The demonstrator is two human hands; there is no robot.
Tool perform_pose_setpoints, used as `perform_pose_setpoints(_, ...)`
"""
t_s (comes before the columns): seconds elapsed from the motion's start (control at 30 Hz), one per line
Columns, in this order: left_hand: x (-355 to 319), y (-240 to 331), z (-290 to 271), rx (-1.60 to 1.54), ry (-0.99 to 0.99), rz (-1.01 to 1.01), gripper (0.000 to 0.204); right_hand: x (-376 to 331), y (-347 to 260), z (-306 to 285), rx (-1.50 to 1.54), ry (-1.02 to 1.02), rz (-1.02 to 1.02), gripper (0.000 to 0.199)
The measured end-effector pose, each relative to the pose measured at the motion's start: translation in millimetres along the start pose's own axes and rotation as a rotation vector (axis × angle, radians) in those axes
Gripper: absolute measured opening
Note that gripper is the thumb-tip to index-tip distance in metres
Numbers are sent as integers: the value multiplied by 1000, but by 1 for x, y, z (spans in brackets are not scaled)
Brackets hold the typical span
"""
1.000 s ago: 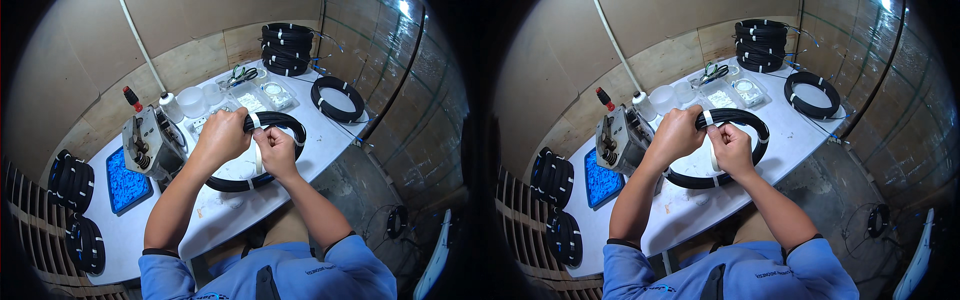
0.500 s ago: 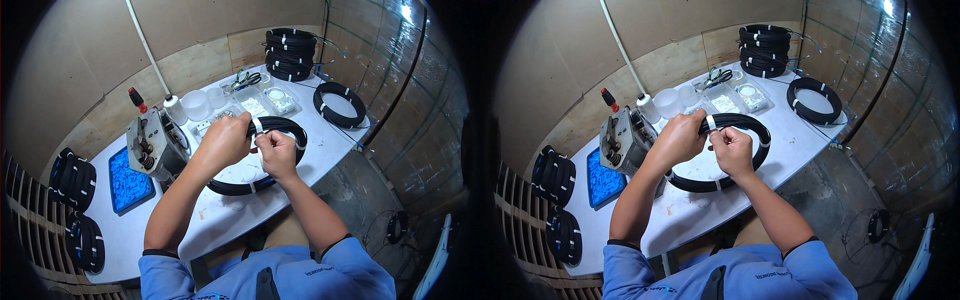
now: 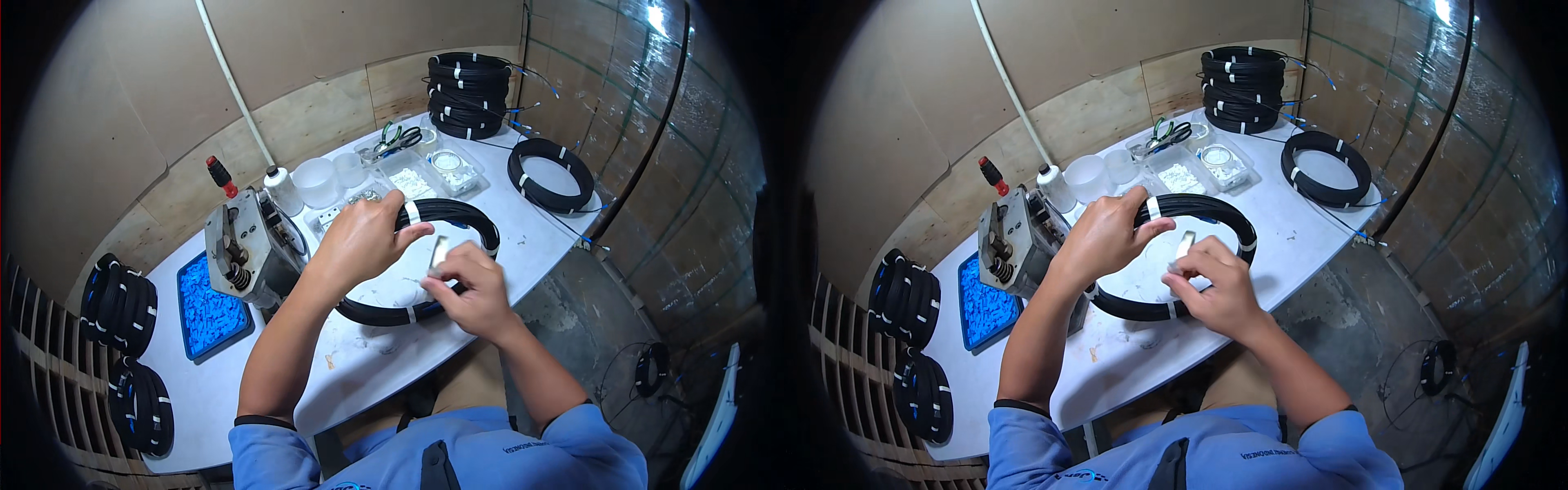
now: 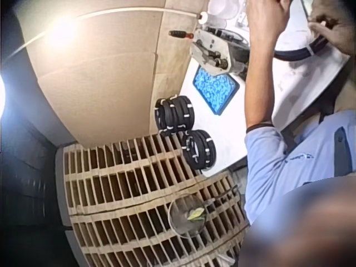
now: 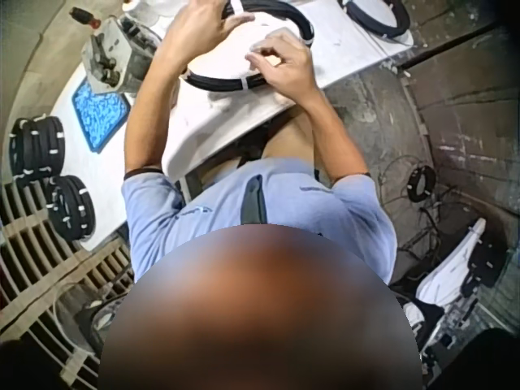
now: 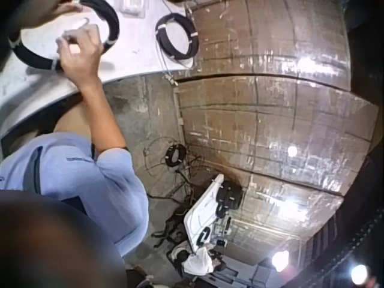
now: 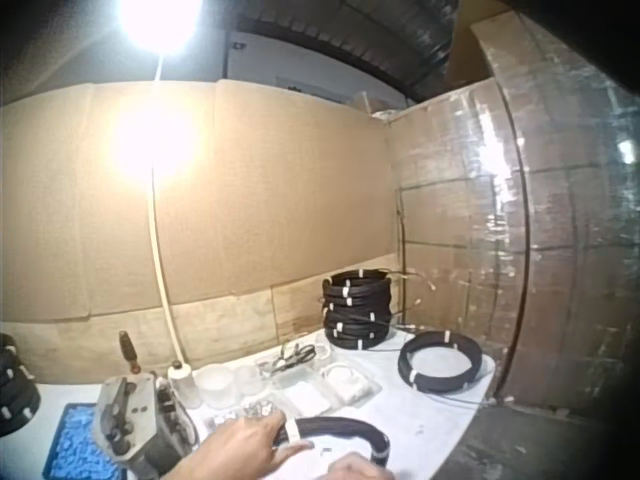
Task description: Tape a bundle of black cables together at multiple points.
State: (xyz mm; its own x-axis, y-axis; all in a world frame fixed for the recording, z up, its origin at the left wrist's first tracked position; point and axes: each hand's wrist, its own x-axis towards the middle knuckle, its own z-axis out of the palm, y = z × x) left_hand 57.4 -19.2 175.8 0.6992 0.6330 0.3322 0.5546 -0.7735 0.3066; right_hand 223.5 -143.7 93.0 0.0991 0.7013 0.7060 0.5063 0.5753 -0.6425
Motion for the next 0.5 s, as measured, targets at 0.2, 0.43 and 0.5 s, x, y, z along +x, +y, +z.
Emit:
perform_pose_setpoints(0.2, 2, -19, 2, -224, 68, 55, 71, 16, -31, -42, 124, 144, -243, 38)
perform_pose_setpoints(0.43, 4, 4, 20, -91, 217, 77, 64, 29, -27, -13, 729, 100, 19, 117)
perform_pose_setpoints(0.5, 0, 6, 17, -71, 227, 58, 61, 33, -29, -14, 743, 63, 85, 110)
